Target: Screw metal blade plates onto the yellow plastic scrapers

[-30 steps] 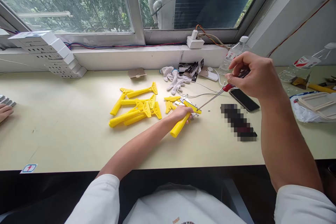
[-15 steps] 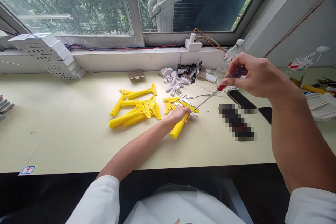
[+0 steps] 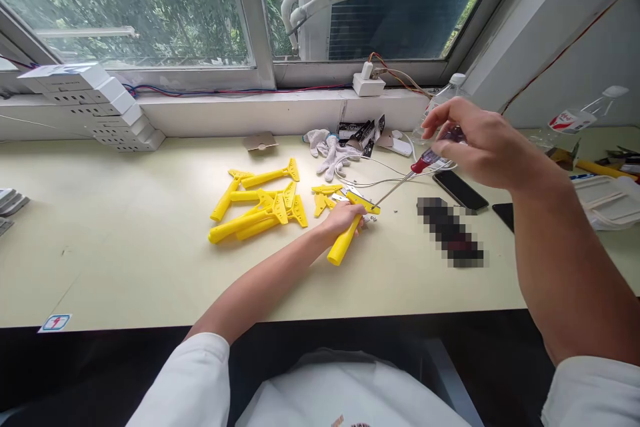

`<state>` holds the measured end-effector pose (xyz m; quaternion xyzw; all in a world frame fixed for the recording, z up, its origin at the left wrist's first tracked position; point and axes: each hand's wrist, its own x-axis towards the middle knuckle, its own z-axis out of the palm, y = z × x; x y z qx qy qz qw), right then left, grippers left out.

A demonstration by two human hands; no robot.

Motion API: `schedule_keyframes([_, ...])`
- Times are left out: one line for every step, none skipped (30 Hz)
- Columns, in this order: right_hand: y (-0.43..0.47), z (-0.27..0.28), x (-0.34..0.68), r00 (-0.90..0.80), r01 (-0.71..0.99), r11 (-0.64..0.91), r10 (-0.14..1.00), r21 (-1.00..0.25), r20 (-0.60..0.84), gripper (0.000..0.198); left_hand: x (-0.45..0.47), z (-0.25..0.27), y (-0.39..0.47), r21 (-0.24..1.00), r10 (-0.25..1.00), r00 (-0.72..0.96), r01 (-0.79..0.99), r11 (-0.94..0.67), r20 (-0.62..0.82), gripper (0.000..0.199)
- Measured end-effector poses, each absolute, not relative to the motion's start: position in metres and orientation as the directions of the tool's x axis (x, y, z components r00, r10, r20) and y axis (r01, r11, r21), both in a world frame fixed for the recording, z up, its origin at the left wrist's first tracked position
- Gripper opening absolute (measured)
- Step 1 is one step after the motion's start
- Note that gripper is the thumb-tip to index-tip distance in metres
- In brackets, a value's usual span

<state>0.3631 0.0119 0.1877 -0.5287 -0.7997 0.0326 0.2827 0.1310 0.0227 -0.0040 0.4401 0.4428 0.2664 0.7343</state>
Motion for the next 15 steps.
schedule_keyframes([0.0122,0.1895,0.3646,-0.277,0.828,0.424,0.879,-0.367,0.389,0.034,0.1311,-0.0034,0.0224,0.887,0.784,0.466,0.002,0.463,-0.41,0.013])
schedule_keyframes([0.0126,0.1909,0.3656,-0.262,0.851,0.393,0.892,-0.349,0.367,0.035,0.131,-0.0027,0.0221,0.891,0.787,0.465,0.01,0.455,-0.407,0.013])
schedule_keyframes([0.0129,0.1918,0.366,-0.229,0.892,0.341,0.907,-0.297,0.354,0.031,0.1309,-0.0019,0.0219,0.895,0.788,0.464,0.021,0.446,-0.404,0.013])
schedule_keyframes([0.013,0.1922,0.366,-0.181,0.937,0.268,0.92,-0.222,0.347,0.027,0.1307,-0.0011,0.0218,0.898,0.789,0.466,0.031,0.438,-0.401,0.013])
schedule_keyframes([0.013,0.1923,0.3657,-0.13,0.969,0.193,0.928,-0.152,0.349,0.026,0.1305,-0.0005,0.0218,0.901,0.788,0.47,0.039,0.432,-0.398,0.013])
schedule_keyframes([0.0127,0.1923,0.3657,-0.094,0.984,0.14,0.931,-0.109,0.353,0.029,0.1302,-0.0001,0.0219,0.903,0.787,0.474,0.044,0.427,-0.395,0.014])
schedule_keyframes([0.0122,0.1922,0.366,-0.081,0.987,0.126,0.931,-0.104,0.356,0.031,0.1301,0.0001,0.0221,0.905,0.785,0.479,0.045,0.424,-0.392,0.014])
schedule_keyframes([0.0117,0.1922,0.3667,-0.099,0.979,0.153,0.932,-0.132,0.348,0.028,0.13,-0.0001,0.0223,0.905,0.784,0.484,0.044,0.423,-0.389,0.014])
schedule_keyframes([0.011,0.1922,0.3677,-0.141,0.96,0.211,0.932,-0.182,0.335,0.023,0.13,-0.0005,0.0226,0.905,0.782,0.489,0.04,0.423,-0.387,0.014])
schedule_keyframes([0.0103,0.1923,0.3686,-0.194,0.931,0.277,0.927,-0.237,0.321,0.021,0.1301,-0.0012,0.023,0.905,0.779,0.495,0.038,0.424,-0.386,0.014])
schedule_keyframes([0.0096,0.1924,0.3691,-0.244,0.9,0.332,0.92,-0.283,0.306,0.027,0.1304,-0.002,0.0233,0.904,0.775,0.501,0.036,0.426,-0.385,0.013])
schedule_keyframes([0.0089,0.1923,0.3689,-0.278,0.877,0.367,0.914,-0.31,0.294,0.033,0.1306,-0.0028,0.0236,0.904,0.774,0.503,0.034,0.427,-0.385,0.013])
schedule_keyframes([0.0084,0.192,0.3682,-0.291,0.87,0.378,0.912,-0.315,0.29,0.037,0.1309,-0.0035,0.0239,0.903,0.774,0.502,0.032,0.428,-0.385,0.012])
schedule_keyframes([0.008,0.1916,0.367,-0.278,0.884,0.364,0.913,-0.292,0.297,0.035,0.1312,-0.0042,0.0241,0.902,0.776,0.499,0.031,0.43,-0.387,0.013])
schedule_keyframes([0.0078,0.191,0.3657,-0.241,0.913,0.325,0.917,-0.245,0.317,0.031,0.1315,-0.0049,0.0242,0.902,0.776,0.496,0.03,0.432,-0.388,0.013])
